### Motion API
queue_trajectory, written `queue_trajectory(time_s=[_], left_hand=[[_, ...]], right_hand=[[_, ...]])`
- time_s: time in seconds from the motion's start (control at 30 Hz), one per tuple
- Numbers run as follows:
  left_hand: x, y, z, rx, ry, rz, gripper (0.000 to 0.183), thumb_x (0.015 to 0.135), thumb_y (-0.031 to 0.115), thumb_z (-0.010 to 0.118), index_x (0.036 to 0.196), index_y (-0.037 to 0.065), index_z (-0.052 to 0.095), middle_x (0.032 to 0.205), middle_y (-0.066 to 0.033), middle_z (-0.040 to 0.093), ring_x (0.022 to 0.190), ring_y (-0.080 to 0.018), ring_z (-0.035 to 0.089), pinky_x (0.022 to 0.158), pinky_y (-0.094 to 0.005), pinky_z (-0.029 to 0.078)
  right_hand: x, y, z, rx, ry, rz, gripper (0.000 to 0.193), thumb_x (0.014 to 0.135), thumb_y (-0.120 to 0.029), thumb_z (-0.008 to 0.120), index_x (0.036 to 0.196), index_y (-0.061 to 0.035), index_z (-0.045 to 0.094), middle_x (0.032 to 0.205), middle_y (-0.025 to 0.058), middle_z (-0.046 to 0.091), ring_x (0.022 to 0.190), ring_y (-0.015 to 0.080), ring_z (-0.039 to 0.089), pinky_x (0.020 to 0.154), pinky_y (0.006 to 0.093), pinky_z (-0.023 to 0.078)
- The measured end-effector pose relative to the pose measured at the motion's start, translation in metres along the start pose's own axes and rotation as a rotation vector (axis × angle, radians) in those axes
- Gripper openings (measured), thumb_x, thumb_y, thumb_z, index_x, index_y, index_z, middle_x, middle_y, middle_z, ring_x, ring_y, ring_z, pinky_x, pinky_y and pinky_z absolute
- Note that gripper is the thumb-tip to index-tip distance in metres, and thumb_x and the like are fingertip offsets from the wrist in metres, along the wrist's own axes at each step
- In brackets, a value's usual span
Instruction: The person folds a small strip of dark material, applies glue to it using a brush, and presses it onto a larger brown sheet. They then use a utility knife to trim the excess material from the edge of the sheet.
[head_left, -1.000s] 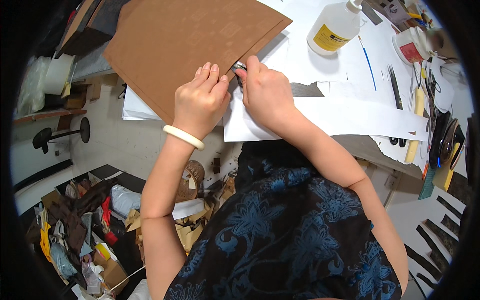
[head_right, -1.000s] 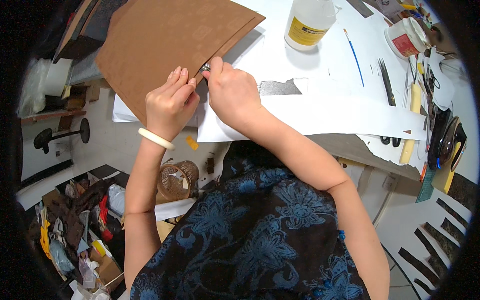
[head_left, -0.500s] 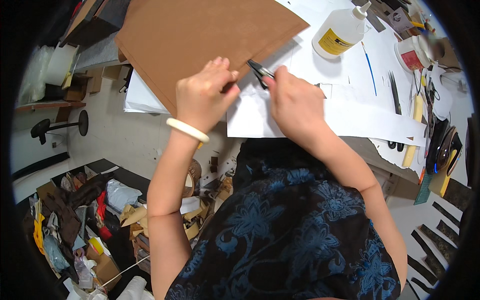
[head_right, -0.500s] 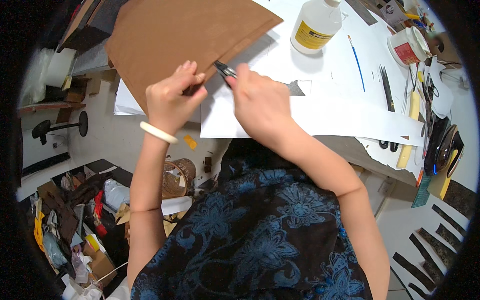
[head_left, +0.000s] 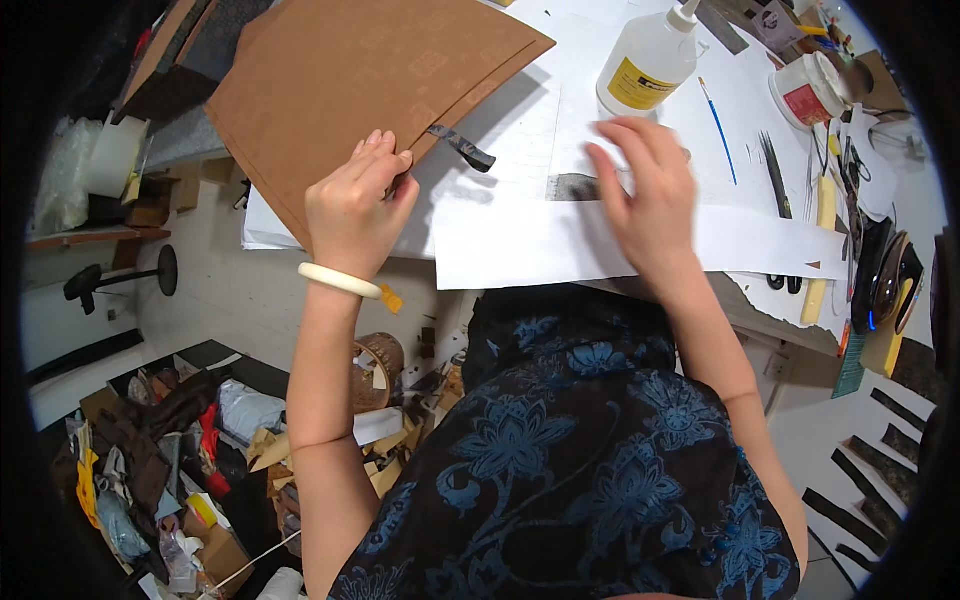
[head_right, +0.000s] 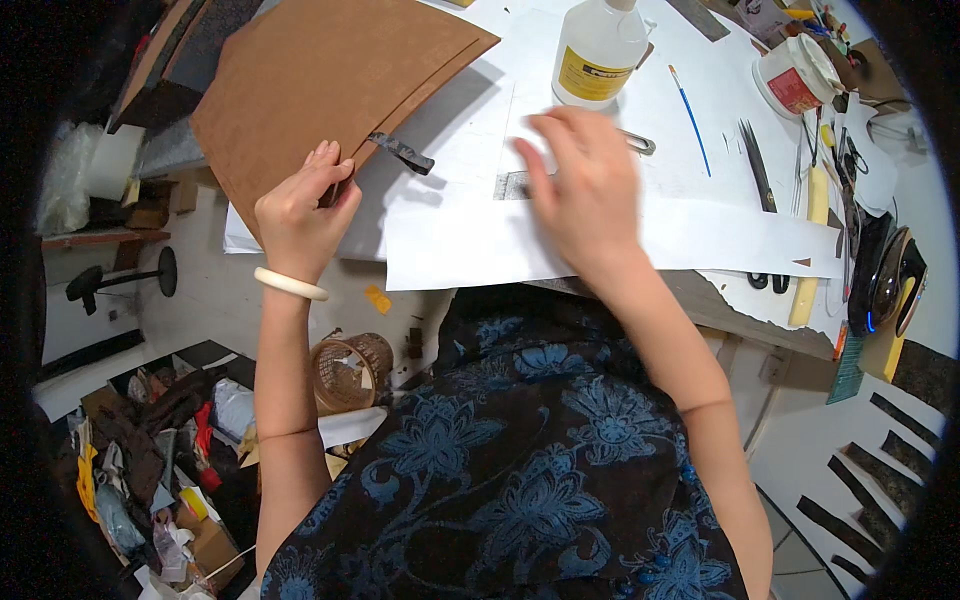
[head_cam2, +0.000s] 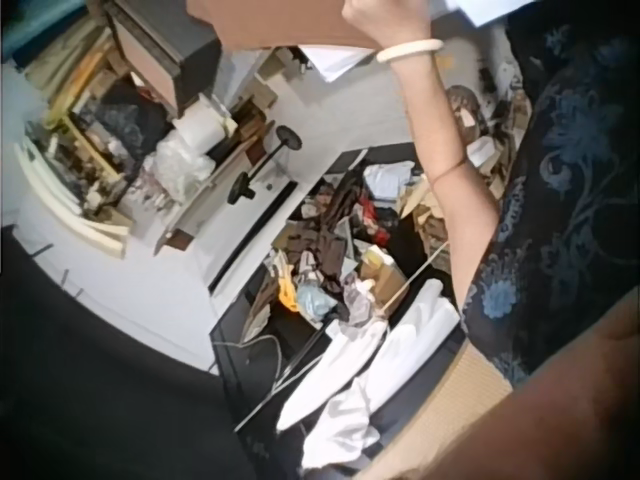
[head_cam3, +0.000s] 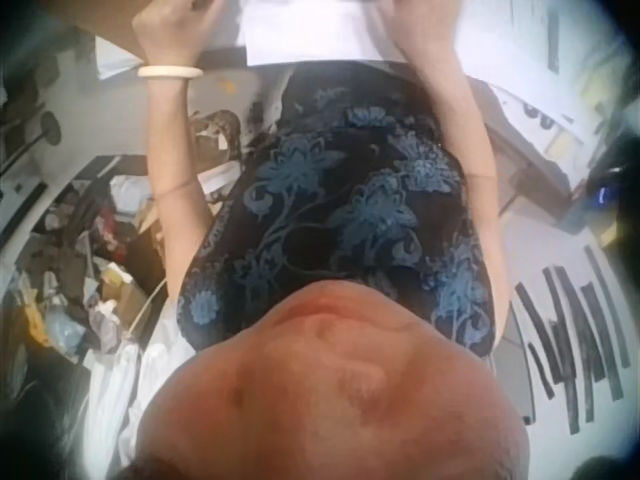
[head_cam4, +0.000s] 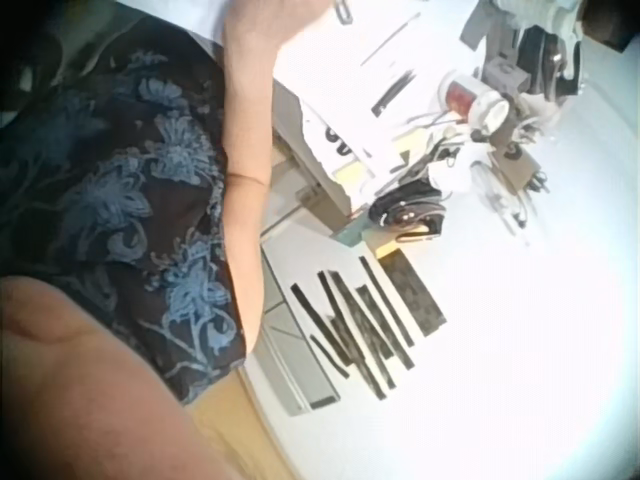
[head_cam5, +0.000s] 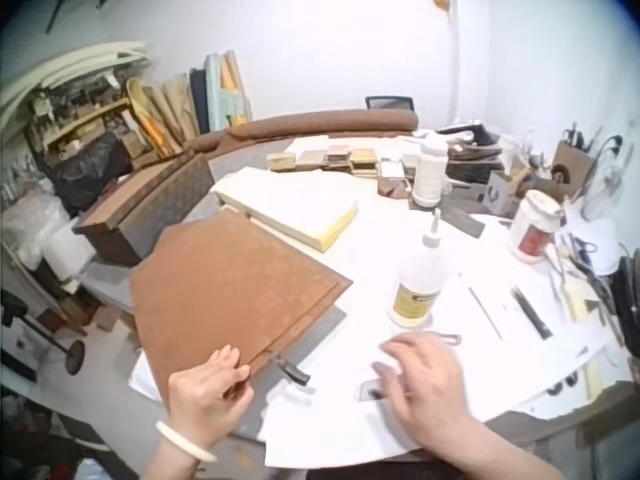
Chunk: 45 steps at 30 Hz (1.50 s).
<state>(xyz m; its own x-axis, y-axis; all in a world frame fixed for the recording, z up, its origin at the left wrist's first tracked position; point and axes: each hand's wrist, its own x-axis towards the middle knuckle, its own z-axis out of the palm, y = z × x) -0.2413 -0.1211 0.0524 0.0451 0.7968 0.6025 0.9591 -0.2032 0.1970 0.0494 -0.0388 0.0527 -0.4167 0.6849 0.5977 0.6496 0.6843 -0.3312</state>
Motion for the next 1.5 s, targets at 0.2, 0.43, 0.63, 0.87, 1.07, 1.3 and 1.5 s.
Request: queue_trajectory(time_s=[0.2, 0.43, 0.63, 0.87, 1.07, 1.3, 1.5], left_hand=[[-0.001, 0.000, -0.003, -0.009, -0.020, -0.014, 0.016, 0.075, 0.002, 0.080, 0.090, 0.007, 0.075, 0.108, -0.0135, 0.079, 0.108, -0.0294, 0.076, 0.093, -0.0383, 0.063], [-0.005, 0.001, 0.000, -0.015, -0.016, -0.024, 0.016, 0.075, 0.002, 0.079, 0.089, 0.007, 0.075, 0.108, -0.0137, 0.079, 0.108, -0.0294, 0.076, 0.094, -0.0383, 0.063], [-0.019, 0.001, 0.018, 0.018, -0.028, -0.016, 0.012, 0.077, 0.002, 0.079, 0.088, 0.006, 0.075, 0.110, -0.0141, 0.078, 0.110, -0.0306, 0.074, 0.094, -0.0395, 0.063], [-0.022, 0.066, 0.011, -0.453, 0.042, -0.343, 0.013, 0.096, 0.005, 0.073, 0.105, -0.005, 0.076, 0.117, -0.0187, 0.077, 0.117, -0.0273, 0.073, 0.099, -0.0368, 0.057], [-0.011, 0.151, 0.000, -1.516, 0.095, -0.926, 0.021, 0.104, 0.006, 0.067, 0.114, -0.012, 0.072, 0.104, -0.0160, 0.076, 0.095, -0.0180, 0.074, 0.087, -0.0296, 0.062], [-0.004, 0.148, 0.005, -1.554, 0.157, -0.977, 0.018, 0.103, 0.007, 0.067, 0.107, -0.009, 0.073, 0.095, -0.0149, 0.077, 0.084, -0.0192, 0.076, 0.083, -0.0304, 0.064], [-0.002, 0.150, 0.007, -1.476, 0.047, -0.983, 0.022, 0.104, 0.011, 0.061, 0.105, -0.008, 0.073, 0.096, -0.0164, 0.077, 0.087, -0.0238, 0.078, 0.084, -0.0358, 0.065]], right_hand=[[0.044, -0.037, 0.074, 1.183, -0.621, 0.840, 0.042, 0.100, -0.039, 0.072, 0.111, 0.0018, 0.067, 0.098, 0.0085, 0.072, 0.087, 0.0145, 0.067, 0.076, 0.0292, 0.055], [0.023, -0.027, 0.063, 1.227, -0.644, 0.770, 0.025, 0.098, -0.024, 0.076, 0.094, 0.0000, 0.072, 0.084, 0.0018, 0.069, 0.079, 0.0076, 0.059, 0.070, 0.0249, 0.049], [-0.004, -0.014, 0.004, 1.071, -0.450, 0.717, 0.018, 0.099, -0.018, 0.074, 0.094, -0.0008, 0.071, 0.085, 0.0008, 0.069, 0.082, 0.0087, 0.060, 0.079, 0.0275, 0.051], [-0.015, -0.025, -0.013, 0.550, -0.005, 0.066, 0.013, 0.092, -0.005, 0.078, 0.094, 0.0018, 0.067, 0.100, 0.0136, 0.074, 0.083, 0.0225, 0.072, 0.068, 0.0331, 0.059], [-0.012, -0.029, -0.005, 0.370, 0.257, -0.273, 0.025, 0.078, -0.007, 0.084, 0.097, 0.0029, 0.070, 0.101, 0.0167, 0.072, 0.081, 0.0288, 0.072, 0.064, 0.0341, 0.060], [-0.017, -0.034, -0.021, 0.626, 0.146, -0.078, 0.025, 0.085, -0.008, 0.085, 0.103, 0.0020, 0.071, 0.099, 0.0134, 0.073, 0.085, 0.0239, 0.073, 0.072, 0.0302, 0.059], [-0.023, -0.024, -0.024, 0.965, -0.103, 0.341, 0.012, 0.093, -0.005, 0.076, 0.102, 0.0000, 0.071, 0.094, 0.0076, 0.071, 0.084, 0.0143, 0.069, 0.078, 0.0292, 0.058]])
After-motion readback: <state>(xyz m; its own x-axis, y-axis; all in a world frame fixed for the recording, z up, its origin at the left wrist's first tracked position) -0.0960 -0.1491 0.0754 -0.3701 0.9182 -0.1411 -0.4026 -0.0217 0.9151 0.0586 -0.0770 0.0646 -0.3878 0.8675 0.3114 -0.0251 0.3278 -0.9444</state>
